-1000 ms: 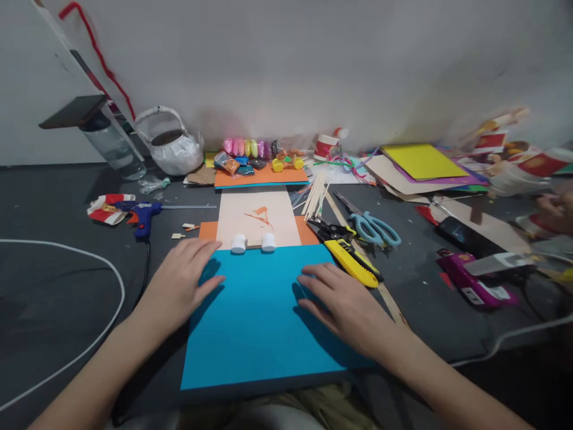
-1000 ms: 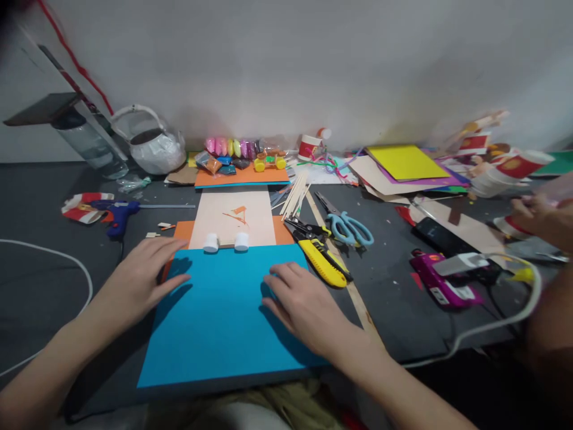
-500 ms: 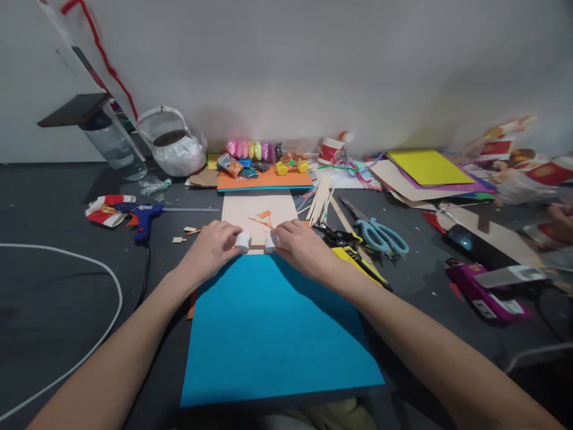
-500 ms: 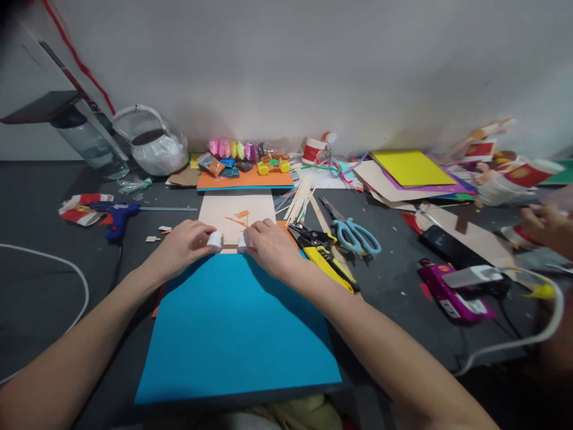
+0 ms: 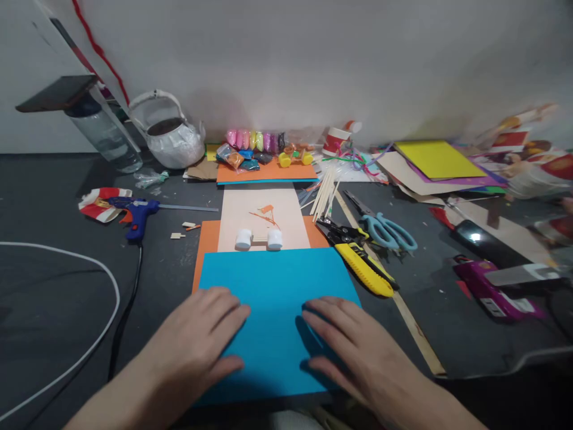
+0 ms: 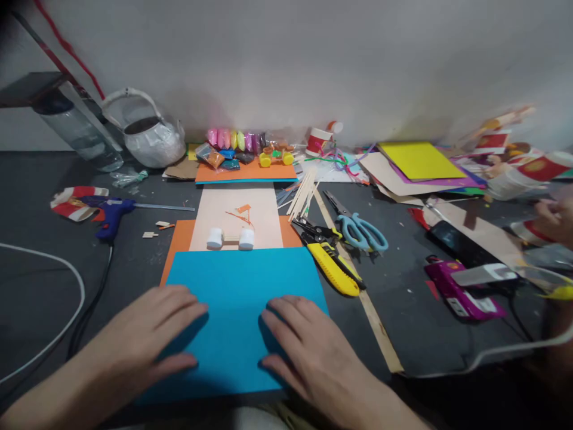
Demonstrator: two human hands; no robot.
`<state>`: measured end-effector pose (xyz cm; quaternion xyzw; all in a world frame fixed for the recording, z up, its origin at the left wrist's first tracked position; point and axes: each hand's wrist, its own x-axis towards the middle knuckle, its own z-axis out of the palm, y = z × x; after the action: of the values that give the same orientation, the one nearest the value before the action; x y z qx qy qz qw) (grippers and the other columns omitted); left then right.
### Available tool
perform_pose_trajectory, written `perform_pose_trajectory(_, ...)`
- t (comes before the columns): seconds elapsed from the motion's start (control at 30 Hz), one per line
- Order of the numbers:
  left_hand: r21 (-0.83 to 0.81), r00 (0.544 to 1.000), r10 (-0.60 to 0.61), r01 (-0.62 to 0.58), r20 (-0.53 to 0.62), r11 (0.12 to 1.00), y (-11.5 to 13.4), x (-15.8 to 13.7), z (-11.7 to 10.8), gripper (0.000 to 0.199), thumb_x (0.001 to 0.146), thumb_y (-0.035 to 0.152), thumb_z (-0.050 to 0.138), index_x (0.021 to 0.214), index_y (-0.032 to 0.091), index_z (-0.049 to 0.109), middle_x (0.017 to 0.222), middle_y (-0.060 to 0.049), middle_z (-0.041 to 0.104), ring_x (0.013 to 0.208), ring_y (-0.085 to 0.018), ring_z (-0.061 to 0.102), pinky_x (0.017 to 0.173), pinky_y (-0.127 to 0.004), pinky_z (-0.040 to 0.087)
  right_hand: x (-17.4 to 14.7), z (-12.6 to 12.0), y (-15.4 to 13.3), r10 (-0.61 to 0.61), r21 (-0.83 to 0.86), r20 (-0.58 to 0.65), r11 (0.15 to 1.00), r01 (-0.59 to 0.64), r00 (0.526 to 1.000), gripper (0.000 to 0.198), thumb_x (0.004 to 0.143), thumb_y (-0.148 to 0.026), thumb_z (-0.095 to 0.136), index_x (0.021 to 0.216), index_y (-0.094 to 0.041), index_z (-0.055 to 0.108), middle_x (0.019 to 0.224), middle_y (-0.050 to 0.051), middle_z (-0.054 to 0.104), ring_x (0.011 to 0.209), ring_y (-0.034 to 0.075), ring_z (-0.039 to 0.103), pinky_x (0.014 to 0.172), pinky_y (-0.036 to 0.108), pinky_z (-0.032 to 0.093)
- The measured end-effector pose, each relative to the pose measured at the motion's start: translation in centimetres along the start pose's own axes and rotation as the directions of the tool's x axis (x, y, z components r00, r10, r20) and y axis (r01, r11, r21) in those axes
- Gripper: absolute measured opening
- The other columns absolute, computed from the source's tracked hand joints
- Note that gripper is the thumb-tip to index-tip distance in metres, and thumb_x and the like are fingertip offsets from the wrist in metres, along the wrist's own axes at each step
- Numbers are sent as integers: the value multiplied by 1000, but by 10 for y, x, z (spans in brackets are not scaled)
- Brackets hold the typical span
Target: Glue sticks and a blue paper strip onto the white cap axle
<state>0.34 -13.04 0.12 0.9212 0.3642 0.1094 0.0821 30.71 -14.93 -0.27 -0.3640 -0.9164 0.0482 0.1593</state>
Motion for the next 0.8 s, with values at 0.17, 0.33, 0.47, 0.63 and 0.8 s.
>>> perform_pose_trajectory(0.17, -38, 999, -11, 13, 36, 999, 21, -41, 34, 71, 68, 51, 80, 128, 25, 52, 123, -8, 67, 108, -31, 60, 90, -44, 45, -24, 16, -21, -40, -34, 22, 999, 41, 999, 53, 93, -51, 54, 132, -16, 59, 138, 13, 58, 127, 33, 53, 102, 53, 49)
perform_pose_trajectory(0.33, -76, 1000, -15, 15, 5, 997, 26, -54, 43, 58, 71, 51, 77, 118, 26, 56, 115, -5, 70, 102, -27, 61, 87, -40, 42, -32, 21, -27, -45, -23, 1, 999, 45, 999, 40, 97, -41, 51, 125, -16, 63, 126, 11, 67, 116, 29, 61, 100, 50, 53)
perform_pose_trajectory(0.47, -20, 1000, 5, -6, -25, 1000, 30, -58, 44, 47, 75, 48, 75, 112, 26, 58, 109, -2, 72, 97, -25, 63, 84, -38, 42, -38, 23, -31, -31, -12, -44, 999, 30, 999, 32, 96, -33, 53, 121, -15, 64, 116, 11, 71, 108, 28, 65, 99, 49, 54)
perform_pose_trajectory(0.63, -53, 994, -17, 12, -112, 999, 33, -61, 46, 33, 80, 37, 71, 108, 26, 60, 109, -1, 71, 97, -22, 62, 85, -36, 43, -46, 26, -30, -19, 12, -81, 1000, 20, 997, 27, 95, -30, 55, 115, -15, 66, 111, 12, 72, 105, 27, 65, 100, 48, 53)
perform_pose_trajectory(0.8, -74, 991, 0, -10, -132, 997, 33, -64, 47, 26, 84, 24, 63, 110, 25, 59, 106, 1, 71, 97, -20, 61, 85, -33, 45, -49, 24, -30, -55, -4, -97, 998, 55, 994, 26, 97, -27, 54, 114, -11, 67, 112, 13, 70, 108, 28, 63, 95, 46, 54)
